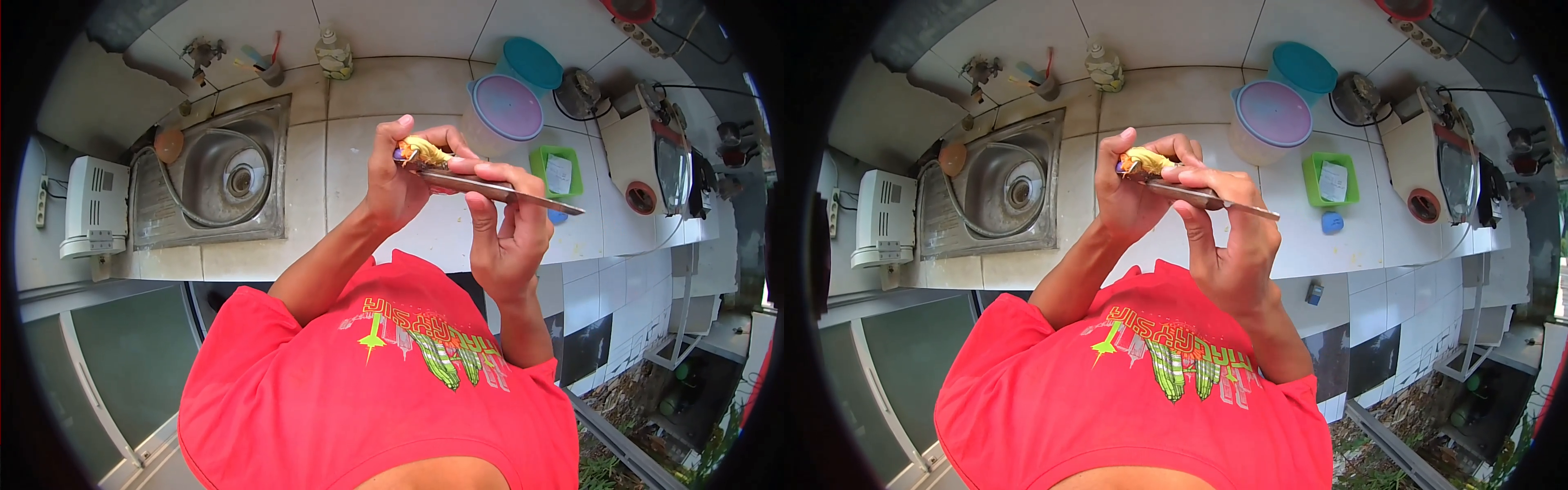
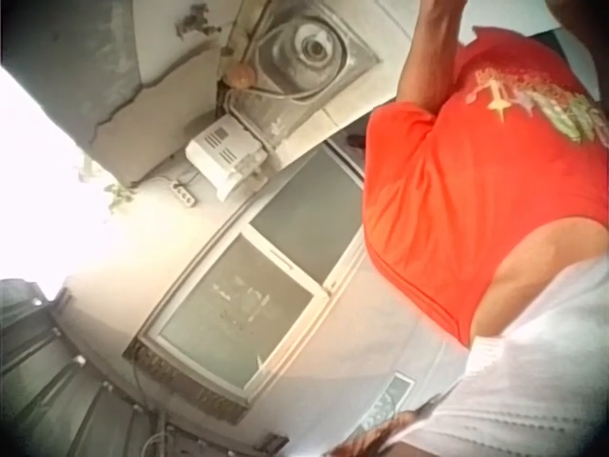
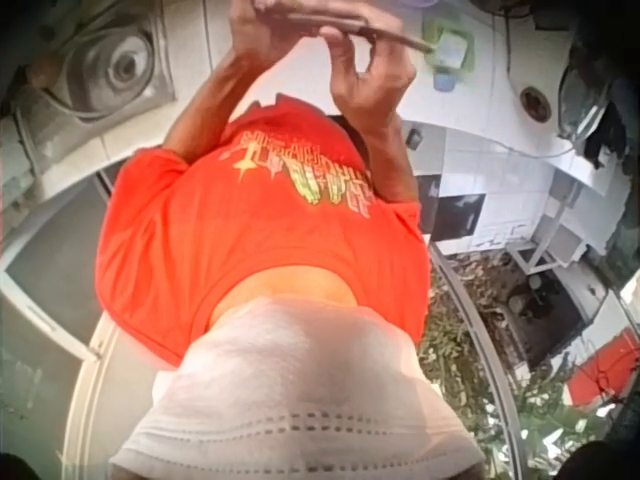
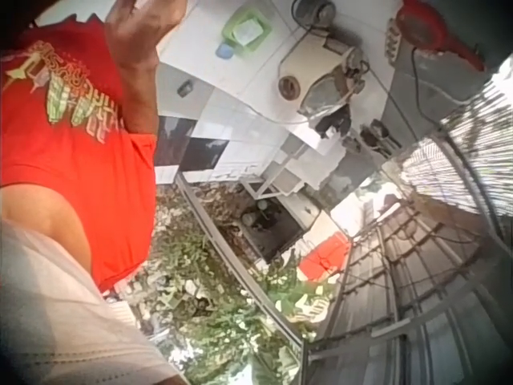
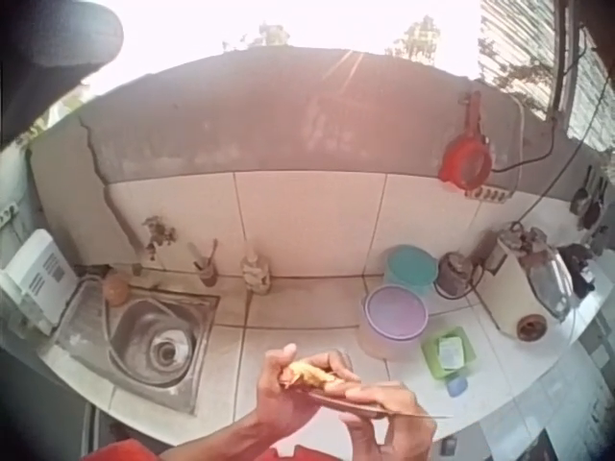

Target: Trimming and shaping a dental plaster model using a knife and a grinding machine in a lab setting.

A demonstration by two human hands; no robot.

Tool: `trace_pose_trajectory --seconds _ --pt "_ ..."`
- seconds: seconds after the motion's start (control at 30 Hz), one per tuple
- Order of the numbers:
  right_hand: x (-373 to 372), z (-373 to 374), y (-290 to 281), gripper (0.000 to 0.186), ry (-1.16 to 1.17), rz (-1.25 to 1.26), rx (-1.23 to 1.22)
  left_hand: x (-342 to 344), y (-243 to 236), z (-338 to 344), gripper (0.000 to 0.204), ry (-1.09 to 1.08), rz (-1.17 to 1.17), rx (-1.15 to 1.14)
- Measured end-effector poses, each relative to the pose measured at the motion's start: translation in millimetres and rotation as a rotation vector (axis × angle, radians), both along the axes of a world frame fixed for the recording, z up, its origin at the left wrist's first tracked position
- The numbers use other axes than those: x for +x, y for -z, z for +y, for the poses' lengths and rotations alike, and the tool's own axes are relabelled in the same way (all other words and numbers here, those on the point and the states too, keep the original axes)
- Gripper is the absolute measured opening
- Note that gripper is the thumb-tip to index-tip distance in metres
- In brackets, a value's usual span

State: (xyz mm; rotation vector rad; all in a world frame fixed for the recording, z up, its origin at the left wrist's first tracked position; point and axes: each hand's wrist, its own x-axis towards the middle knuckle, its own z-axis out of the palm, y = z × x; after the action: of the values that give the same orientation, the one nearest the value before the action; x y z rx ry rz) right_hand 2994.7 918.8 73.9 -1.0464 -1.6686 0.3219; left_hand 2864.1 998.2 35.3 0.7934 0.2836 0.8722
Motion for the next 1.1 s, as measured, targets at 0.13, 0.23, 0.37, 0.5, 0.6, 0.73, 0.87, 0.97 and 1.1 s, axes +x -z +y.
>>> trace_pose_trajectory --seconds 0.13,0.23,0.37,0.5,0.6,0.73,0.87,0.97,1.1 --pt "3.2 -10.6 -25.2 0.02 -0.036 0.232 0.296 -5.1 2.2 4.4 0.075 -0.031 0.035 0.018" --pt "12.7 -13.0 -34.1 0.029 -0.053 0.055 0.405 -4.7 -1.6 2.5 0.075 -0.028 0.069 0.07" --pt "5.3 5.4 -10.6 0.022 -0.096 0.079 0.134 -5.4 -3.0 1.5 0.078 -0.087 0.159 0.105" --pt "14.3 -3.2 -41.3 0.021 -0.112 0.137 0.363 -9.5 -7.7 6.2 0.079 -0.145 0.304 0.231" --pt "17.6 8.7 -31.7 0.021 -0.135 0.003 0.369 -11.2 -3.0 5.5 0.081 -0.139 0.284 0.223" --pt "19.6 11.6 -33.0 0.022 -0.15 0.101 0.184 -9.7 -0.2 2.5 0.085 -0.204 0.32 0.206" --pt "21.2 11.2 -40.8 0.02 -0.155 0.044 0.27 -6.6 -9.3 2.6 0.091 -0.203 0.353 0.215" --pt "18.9 12.6 -12.2 0.025 -0.159 0.045 -0.02 -7.4 -6.0 5.8 0.097 -0.16 0.289 0.166" --pt "23.0 3.3 -45.9 0.031 -0.137 0.344 0.186 -8.8 -1.0 8.6 0.1 -0.095 0.254 0.142"
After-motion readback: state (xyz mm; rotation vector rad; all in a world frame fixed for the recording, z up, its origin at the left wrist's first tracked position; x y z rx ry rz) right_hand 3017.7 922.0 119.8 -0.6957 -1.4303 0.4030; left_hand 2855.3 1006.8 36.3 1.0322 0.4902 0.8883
